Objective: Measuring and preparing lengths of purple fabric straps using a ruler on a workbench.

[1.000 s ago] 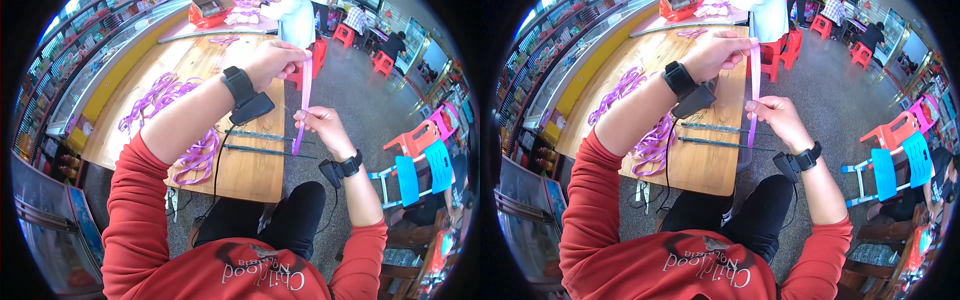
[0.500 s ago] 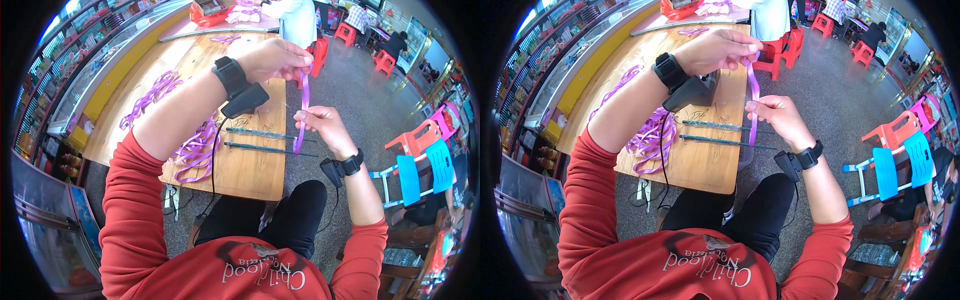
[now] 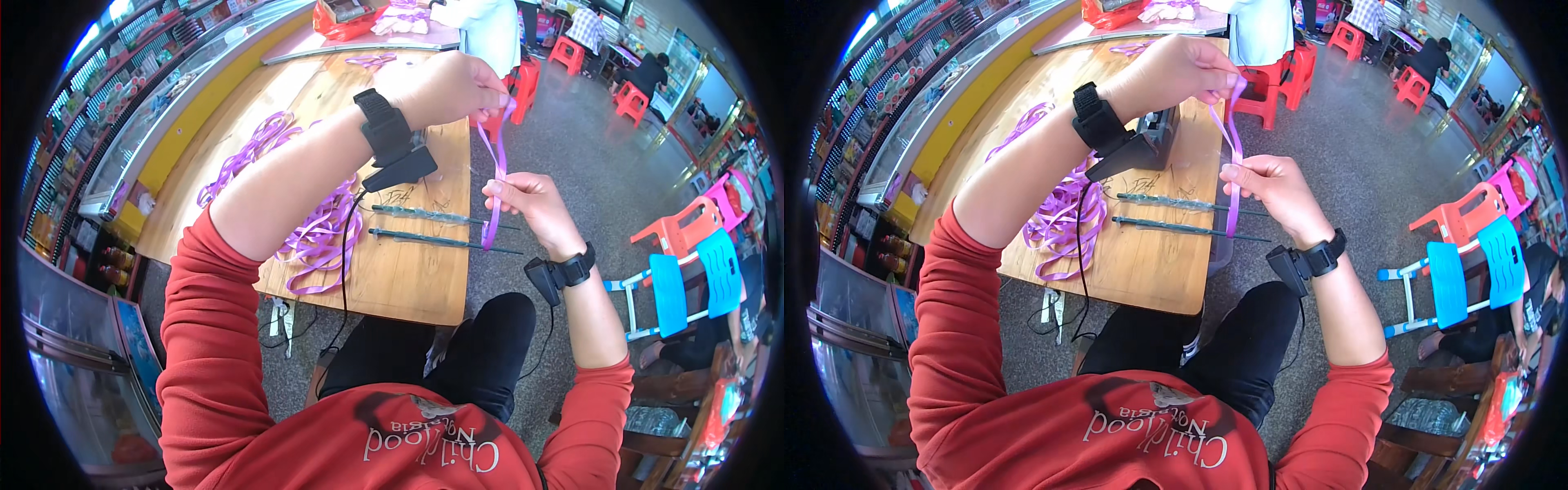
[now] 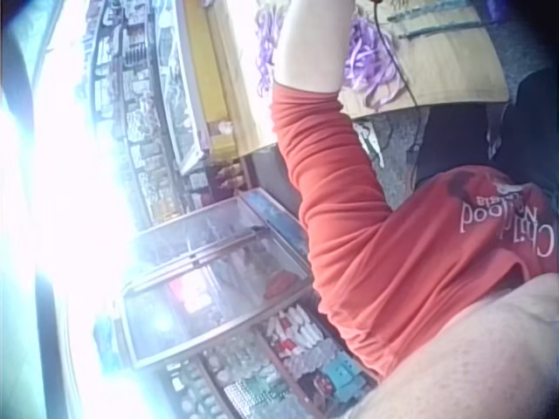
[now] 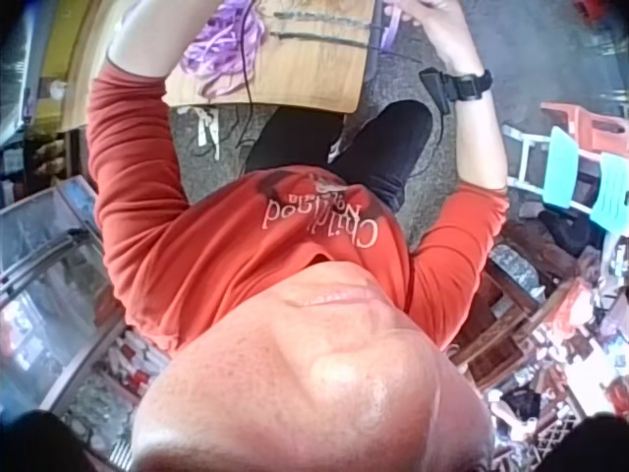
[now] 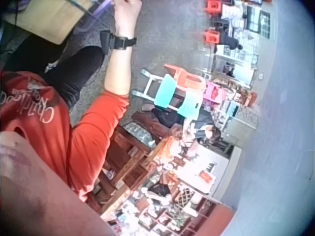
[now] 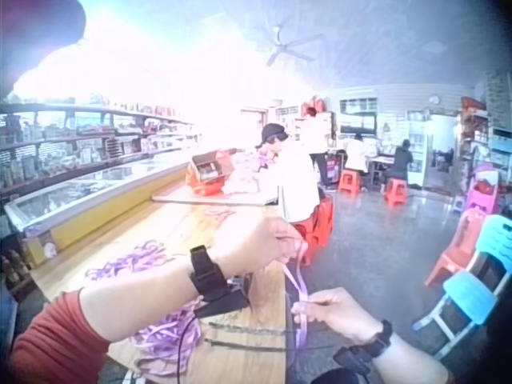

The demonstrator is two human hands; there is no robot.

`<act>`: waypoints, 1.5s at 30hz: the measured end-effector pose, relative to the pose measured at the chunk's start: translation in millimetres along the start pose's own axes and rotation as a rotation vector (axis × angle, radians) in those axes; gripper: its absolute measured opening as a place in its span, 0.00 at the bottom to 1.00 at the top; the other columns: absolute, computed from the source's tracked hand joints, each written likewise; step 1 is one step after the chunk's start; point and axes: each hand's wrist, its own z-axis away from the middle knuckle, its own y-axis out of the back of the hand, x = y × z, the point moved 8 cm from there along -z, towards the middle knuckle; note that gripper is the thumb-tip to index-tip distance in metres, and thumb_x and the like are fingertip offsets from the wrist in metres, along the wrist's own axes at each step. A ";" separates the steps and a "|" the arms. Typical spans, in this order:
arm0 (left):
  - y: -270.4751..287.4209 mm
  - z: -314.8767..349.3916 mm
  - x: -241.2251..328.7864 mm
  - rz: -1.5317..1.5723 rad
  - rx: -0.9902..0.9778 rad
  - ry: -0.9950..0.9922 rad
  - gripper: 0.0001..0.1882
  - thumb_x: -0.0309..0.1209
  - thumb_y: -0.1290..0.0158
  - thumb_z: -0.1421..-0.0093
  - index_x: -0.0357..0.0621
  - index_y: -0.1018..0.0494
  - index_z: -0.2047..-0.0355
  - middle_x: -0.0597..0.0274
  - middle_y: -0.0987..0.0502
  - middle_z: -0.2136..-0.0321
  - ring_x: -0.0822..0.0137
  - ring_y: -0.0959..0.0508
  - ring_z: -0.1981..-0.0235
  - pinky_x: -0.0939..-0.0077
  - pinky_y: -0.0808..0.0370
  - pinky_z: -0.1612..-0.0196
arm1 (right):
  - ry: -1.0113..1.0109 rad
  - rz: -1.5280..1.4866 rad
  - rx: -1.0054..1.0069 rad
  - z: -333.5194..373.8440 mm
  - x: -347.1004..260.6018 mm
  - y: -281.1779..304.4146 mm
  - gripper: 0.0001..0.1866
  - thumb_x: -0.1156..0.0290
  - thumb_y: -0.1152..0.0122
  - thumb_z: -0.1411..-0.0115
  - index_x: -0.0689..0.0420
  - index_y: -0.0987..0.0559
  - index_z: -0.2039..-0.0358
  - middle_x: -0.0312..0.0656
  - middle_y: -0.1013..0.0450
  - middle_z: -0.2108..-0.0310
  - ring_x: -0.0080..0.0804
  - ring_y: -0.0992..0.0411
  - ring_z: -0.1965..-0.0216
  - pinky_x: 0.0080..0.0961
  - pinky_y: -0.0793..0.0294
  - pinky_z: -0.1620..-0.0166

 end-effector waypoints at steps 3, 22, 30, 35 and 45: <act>2.1 0.8 -0.8 0.023 -0.034 0.077 0.14 0.35 0.44 0.34 0.33 0.21 0.61 0.61 0.19 0.64 0.74 0.19 0.65 0.80 0.21 0.61 | 0.005 -0.005 0.001 0.4 1.0 0.2 0.13 0.60 0.35 0.37 0.58 0.15 0.67 0.31 0.21 0.73 0.13 0.32 0.72 0.15 0.34 0.67; -13.9 -7.6 -7.6 0.614 -0.211 -0.009 0.15 0.39 0.47 0.32 0.46 0.23 0.51 0.69 0.21 0.53 0.77 0.24 0.51 0.80 0.30 0.46 | 0.023 0.012 0.018 -1.8 -2.4 1.0 0.13 0.60 0.37 0.35 0.57 0.15 0.64 0.30 0.21 0.72 0.12 0.33 0.72 0.14 0.35 0.68; -22.4 1.7 -17.2 0.917 -0.160 0.067 0.08 0.30 0.45 0.34 0.43 0.23 0.56 0.65 0.20 0.61 0.73 0.22 0.62 0.78 0.26 0.58 | 0.046 0.061 0.014 -9.0 0.4 1.4 0.14 0.58 0.35 0.36 0.56 0.14 0.64 0.28 0.21 0.71 0.12 0.33 0.71 0.14 0.36 0.68; -26.9 -3.3 -28.4 0.852 -0.044 0.087 0.10 0.32 0.44 0.34 0.44 0.22 0.54 0.66 0.19 0.61 0.75 0.22 0.61 0.79 0.26 0.57 | -0.014 0.096 0.047 0.1 6.3 -0.6 0.14 0.60 0.36 0.35 0.59 0.15 0.60 0.29 0.21 0.69 0.12 0.31 0.70 0.15 0.33 0.65; -31.0 -6.0 -41.2 0.810 0.184 0.158 0.13 0.34 0.39 0.37 0.44 0.21 0.54 0.68 0.19 0.62 0.77 0.23 0.63 0.80 0.26 0.56 | -0.052 0.065 0.059 20.6 17.7 -7.2 0.12 0.71 0.38 0.35 0.65 0.17 0.56 0.36 0.19 0.66 0.18 0.25 0.62 0.18 0.26 0.56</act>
